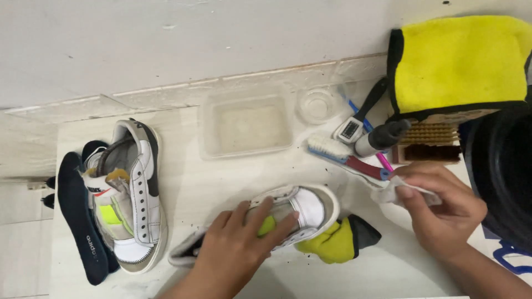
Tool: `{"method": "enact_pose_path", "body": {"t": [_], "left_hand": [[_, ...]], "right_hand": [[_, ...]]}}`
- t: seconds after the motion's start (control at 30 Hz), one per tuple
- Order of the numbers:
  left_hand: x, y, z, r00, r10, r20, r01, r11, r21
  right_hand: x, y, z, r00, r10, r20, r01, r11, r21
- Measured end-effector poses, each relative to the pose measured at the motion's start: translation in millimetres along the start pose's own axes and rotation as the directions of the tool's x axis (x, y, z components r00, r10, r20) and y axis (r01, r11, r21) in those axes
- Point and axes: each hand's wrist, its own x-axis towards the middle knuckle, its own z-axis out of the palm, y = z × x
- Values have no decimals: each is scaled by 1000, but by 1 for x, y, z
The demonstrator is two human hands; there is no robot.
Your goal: The person wipes the sole and upper of a white sneaker with a yellow cloth, then sprays a cleaning solution onto a white tissue and wipes the shoe's upper and toe box. The person repeats the spray-and-wipe cycle on the same shoe.
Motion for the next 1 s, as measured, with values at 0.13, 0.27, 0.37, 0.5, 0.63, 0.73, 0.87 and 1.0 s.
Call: {"method": "enact_pose_path", "body": {"t": [0.13, 0.27, 0.37, 0.5, 0.63, 0.73, 0.87, 1.0], "left_hand": [[-7, 8, 8, 998, 36, 47, -39, 998, 51], [-11, 19, 11, 987, -45, 152, 25, 991, 133], [-10, 28, 7, 979, -87, 185, 73, 994, 82], [13, 48, -8, 984, -157, -87, 147, 983, -111], [18, 72, -9, 923, -362, -133, 244, 815, -526], [16, 87, 2, 892, -433, 128, 325, 419, -848], [23, 96, 16, 822, -547, 157, 242, 88, -966], [25, 105, 26, 749, -573, 333, 183, -304, -935]], "right_hand": [[1, -3, -2, 999, 35, -28, -34, 999, 36], [4, -4, 0, 999, 27, 28, -30, 993, 117], [5, -4, 3, 996, 42, 75, -54, 984, 172], [2, -7, 12, 974, 100, 204, -165, 927, 336], [7, -28, 18, 903, -101, 417, -117, 877, 465], [7, -41, 21, 780, -271, 565, -149, 796, 587], [6, -39, 23, 793, -219, 569, -149, 836, 529], [14, -39, 21, 824, -185, 535, -104, 879, 465]]}}
